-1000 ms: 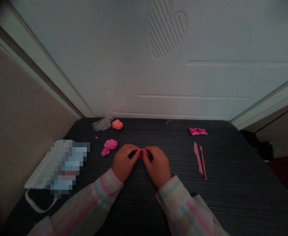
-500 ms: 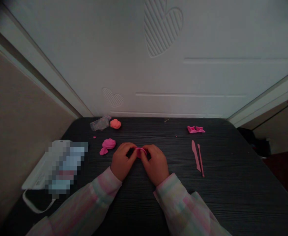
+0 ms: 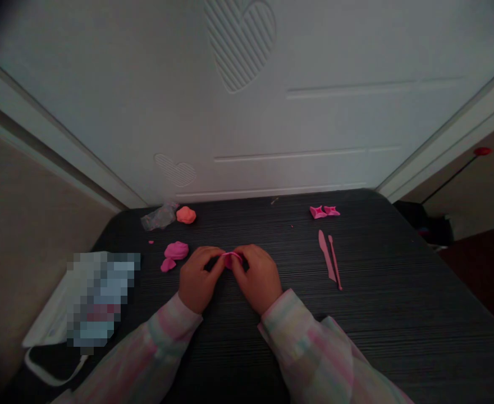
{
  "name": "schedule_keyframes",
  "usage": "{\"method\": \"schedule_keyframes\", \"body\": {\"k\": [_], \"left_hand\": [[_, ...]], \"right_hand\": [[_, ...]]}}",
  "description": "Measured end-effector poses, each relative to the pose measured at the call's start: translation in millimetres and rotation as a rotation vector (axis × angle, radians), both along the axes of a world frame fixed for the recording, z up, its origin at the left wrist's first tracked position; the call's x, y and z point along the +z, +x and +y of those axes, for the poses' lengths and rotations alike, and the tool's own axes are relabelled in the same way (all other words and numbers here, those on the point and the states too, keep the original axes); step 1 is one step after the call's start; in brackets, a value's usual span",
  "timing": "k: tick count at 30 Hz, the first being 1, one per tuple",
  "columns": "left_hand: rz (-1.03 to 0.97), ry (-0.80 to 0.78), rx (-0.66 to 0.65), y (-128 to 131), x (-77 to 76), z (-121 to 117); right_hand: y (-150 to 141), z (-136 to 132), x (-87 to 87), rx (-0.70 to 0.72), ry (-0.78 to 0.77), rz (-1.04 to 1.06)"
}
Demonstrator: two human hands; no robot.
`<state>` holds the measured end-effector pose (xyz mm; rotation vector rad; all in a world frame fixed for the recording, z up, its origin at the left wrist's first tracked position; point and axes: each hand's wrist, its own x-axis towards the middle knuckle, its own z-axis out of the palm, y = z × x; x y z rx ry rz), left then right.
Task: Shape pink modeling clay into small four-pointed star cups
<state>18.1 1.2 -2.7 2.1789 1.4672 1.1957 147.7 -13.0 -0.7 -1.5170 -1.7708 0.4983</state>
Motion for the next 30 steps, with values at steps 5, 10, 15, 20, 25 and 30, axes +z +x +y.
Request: {"method": "schedule_keyframes", "body": {"k": [5,10,15,20,25,30], "left_hand": [[0.002,-0.008,-0.014,0.0,1.0,0.1],[-0.007,-0.092,0.010,1.3,3.4,-0.9],[-0.132,-0.310,0.031,3.0,3.9,-2.0],[-0.194,-0.376,0.022,2.5,2.1,-0.1],[-0.189,-0.346,0.042,1.9,3.2,-0.3],[-0.212,-0.339,0.038,3.0,2.3,-1.8]], "right_hand": [[0.8,0.4,0.7,0.004,0.010,0.013],[0.6,-0.1,0.6,0.004,0.022,0.021],[0.1,0.4,1.5,-0.054,-0.073,0.164],[-0.1,1.6,3.9,-0.120,-0.185,0.256],[0.7,0.8,5.2,-0.084,-0.158,0.204],[0.6,-1.0,5.7,-0.097,-0.116,0.159]]}}
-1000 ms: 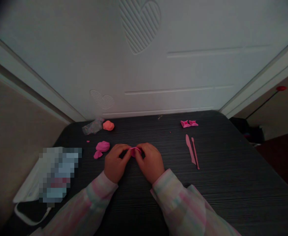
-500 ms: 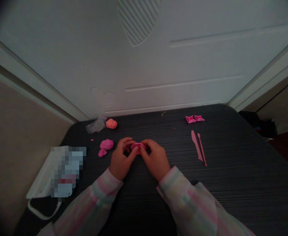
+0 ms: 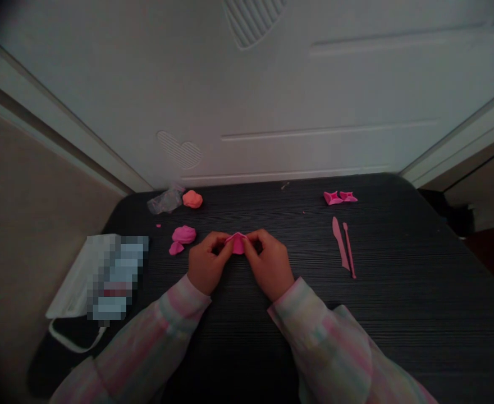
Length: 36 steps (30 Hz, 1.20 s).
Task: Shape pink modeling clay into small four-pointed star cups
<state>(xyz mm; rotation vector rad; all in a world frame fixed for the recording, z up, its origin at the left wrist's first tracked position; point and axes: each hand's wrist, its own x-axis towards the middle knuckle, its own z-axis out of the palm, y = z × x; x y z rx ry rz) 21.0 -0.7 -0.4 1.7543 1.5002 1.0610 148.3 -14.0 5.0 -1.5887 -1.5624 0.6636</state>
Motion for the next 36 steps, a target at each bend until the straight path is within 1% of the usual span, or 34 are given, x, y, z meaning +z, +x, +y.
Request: {"method": "schedule_keyframes", "body": {"k": [4,6,12,15,17,20,24,26,30,33,36], "left_hand": [[-0.112,-0.113,-0.032,0.2,-2.9,1.1],[-0.120,-0.141,-0.067,-0.3,-3.1,2.2],[-0.053,-0.077,-0.067,-2.4,-0.1,3.0],[-0.031,-0.048,-0.073,-3.2,-1.1,2.0],[-0.054,-0.065,-0.076,-3.3,-2.6,1.3],[-0.093,-0.142,-0.111,-2.6,-4.0,1.0],[-0.146,-0.220,-0.174,-0.8,-1.8,1.9],[-0.204,-0.256,-0.164,-0.2,0.3,2.8],[-0.349,-0.346,-0.082,0.8,3.6,3.9],[-0.432,-0.336,-0.058,2.3,3.5,2.8],[-0.445,-0.304,-0.036,3.9,0.7,1.5]], "right_hand": [[-0.8,-1.3,0.7,-0.011,0.038,-0.037],[-1.1,-1.8,0.6,-0.010,0.057,-0.060],[-2.3,-2.2,-3.1,0.037,0.079,-0.060],[-2.2,-0.7,-5.1,0.105,0.068,-0.062],[-1.7,0.6,-5.5,0.138,0.057,-0.058],[-0.4,2.3,-4.9,0.089,0.043,-0.033],[0.9,2.8,-2.9,0.035,0.019,0.020],[0.1,2.5,-2.3,0.036,0.004,0.045],[-3.0,1.3,-1.7,0.052,-0.026,0.084],[-3.9,0.3,-0.8,0.082,-0.075,0.089],[-3.7,-0.6,0.3,0.089,-0.097,0.082]]}}
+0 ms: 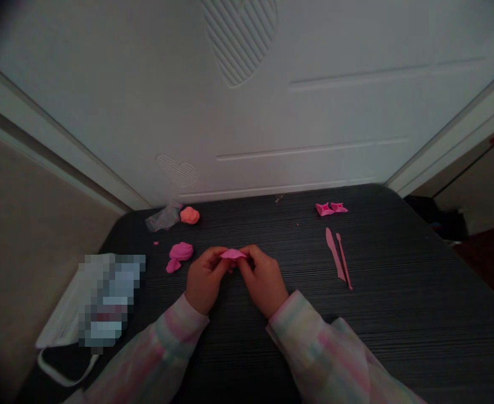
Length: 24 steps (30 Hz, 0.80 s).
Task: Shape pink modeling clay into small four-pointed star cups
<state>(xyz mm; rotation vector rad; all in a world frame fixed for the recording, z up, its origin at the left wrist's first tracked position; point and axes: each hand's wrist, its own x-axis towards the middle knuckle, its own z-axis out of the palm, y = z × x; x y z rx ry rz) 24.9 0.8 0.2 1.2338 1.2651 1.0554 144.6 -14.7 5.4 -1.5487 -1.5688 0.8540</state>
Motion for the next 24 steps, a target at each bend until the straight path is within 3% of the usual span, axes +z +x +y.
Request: {"method": "schedule_keyframes", "body": {"k": [3,6,9,17,24], "left_hand": [[-0.032,0.008,-0.010,0.0,-2.0,0.8],[0.003,-0.002,-0.127,-1.9,-0.5,2.6],[0.189,0.051,-0.199,-4.0,2.2,2.4],[0.642,0.331,-0.160,-3.8,2.3,-2.3],[0.617,0.370,-0.192,-7.3,3.8,-4.2]], "right_hand": [[0.0,-0.8,-0.3,-0.023,0.021,0.023],[-0.3,-1.5,-1.6,-0.023,0.028,0.083],[0.0,-1.5,-2.3,0.009,0.014,0.116],[2.8,0.5,-1.0,0.018,0.084,-0.158],[2.3,-0.5,2.1,0.081,0.049,-0.174]]}}
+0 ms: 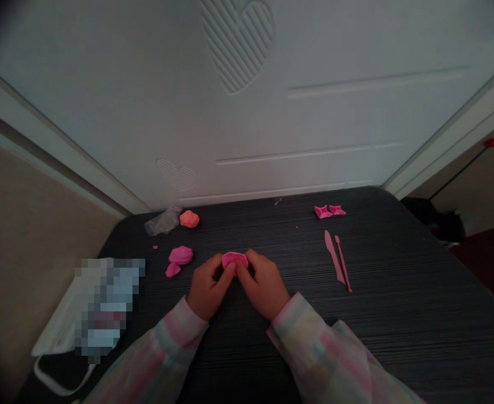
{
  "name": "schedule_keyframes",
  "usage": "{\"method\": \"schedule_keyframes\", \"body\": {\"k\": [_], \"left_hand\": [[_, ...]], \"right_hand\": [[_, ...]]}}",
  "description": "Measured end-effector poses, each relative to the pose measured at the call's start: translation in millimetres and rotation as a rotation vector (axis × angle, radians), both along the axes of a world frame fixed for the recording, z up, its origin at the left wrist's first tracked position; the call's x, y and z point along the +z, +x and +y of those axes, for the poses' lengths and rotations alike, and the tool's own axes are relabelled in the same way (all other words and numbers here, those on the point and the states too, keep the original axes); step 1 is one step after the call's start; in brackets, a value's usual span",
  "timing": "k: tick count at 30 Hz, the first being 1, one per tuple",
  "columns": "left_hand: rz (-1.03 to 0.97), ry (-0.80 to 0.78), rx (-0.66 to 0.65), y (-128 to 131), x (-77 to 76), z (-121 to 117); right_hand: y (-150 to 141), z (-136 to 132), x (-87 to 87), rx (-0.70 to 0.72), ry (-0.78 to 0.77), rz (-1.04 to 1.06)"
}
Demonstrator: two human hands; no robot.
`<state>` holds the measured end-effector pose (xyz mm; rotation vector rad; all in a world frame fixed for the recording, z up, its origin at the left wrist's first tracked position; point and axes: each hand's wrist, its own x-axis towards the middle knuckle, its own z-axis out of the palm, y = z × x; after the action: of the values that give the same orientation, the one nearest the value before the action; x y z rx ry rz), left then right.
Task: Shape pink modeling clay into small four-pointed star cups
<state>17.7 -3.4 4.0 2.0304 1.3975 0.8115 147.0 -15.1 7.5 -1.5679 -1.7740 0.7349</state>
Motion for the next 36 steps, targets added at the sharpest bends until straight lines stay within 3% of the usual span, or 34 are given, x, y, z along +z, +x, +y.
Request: {"method": "schedule_keyframes", "body": {"k": [6,11,15,36], "left_hand": [[-0.047,0.032,-0.005,0.9,0.0,1.5],[0.035,0.046,0.038,1.9,-0.4,2.3],[-0.052,0.001,0.042,1.2,0.5,2.3],[-0.232,-0.057,0.060,1.4,2.5,1.9]], "right_hand": [[0.8,0.0,-1.5,0.045,-0.010,0.045],[-1.7,-0.8,-4.1,0.029,0.069,-0.140],[-2.0,-0.7,-3.6,0.024,0.091,-0.242],[-0.6,-0.3,-3.6,0.047,0.063,-0.183]]}}
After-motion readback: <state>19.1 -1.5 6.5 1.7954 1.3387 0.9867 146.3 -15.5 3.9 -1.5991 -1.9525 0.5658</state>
